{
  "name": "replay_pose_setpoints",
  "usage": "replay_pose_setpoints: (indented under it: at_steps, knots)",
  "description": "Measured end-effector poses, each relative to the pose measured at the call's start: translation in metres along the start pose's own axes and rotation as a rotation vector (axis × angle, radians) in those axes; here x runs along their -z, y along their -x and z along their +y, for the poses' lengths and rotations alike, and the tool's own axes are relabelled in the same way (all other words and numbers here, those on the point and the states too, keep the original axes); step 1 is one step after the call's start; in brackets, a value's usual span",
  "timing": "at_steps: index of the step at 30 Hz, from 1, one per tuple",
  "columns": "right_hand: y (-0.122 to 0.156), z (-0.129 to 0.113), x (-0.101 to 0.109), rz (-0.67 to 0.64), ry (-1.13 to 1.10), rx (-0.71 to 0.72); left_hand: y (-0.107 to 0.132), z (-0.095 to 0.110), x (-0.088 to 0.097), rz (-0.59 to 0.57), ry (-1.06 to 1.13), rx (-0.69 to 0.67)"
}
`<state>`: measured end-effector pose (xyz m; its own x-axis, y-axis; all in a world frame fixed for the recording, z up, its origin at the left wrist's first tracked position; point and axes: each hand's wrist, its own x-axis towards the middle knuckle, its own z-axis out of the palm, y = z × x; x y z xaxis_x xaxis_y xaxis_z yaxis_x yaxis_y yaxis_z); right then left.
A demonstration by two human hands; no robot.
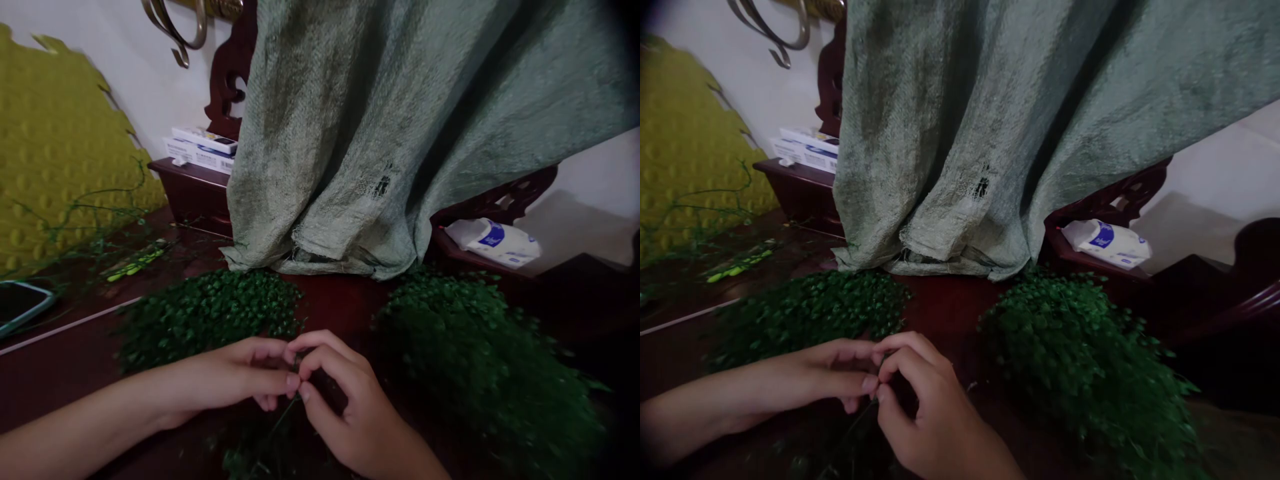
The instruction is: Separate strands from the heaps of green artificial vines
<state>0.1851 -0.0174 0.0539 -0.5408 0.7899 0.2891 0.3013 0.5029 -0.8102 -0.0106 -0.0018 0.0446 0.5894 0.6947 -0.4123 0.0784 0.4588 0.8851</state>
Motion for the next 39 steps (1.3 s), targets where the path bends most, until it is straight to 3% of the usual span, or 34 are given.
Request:
replay_pose_setpoints:
  at_steps: [6,18,32,35,37,38,39]
  knots:
    - [-0.001,-0.001,0.003,0.006,0.011,0.001,-0.001,-0.001,-0.002,0.026,0.243,0.034]
    - [-0.005,0.01,0.006,-0.036,0.017,0.115,-0.013,-0.014,-0.001,-0.022,0.217,-0.03]
    - [-0.011,0.026,-0.009,0.072,0.091,0.169,-0.025,-0.014,0.009,-0.012,0.274,-0.06]
    - [0.007,0.006,-0.003,0.24,0.112,0.15,-0.026,-0.014,0.009,-0.003,0.281,-0.082]
    - [0.039,-0.017,0.0,0.341,0.097,0.112,-0.026,-0.014,0.009,-0.002,0.285,-0.095]
    - [0.059,-0.028,-0.002,0.281,0.075,0.092,-0.026,-0.014,0.009,-0.005,0.286,-0.097]
    - [0.079,-0.037,-0.005,0.101,0.062,0.064,-0.026,-0.014,0.009,-0.009,0.287,-0.096]
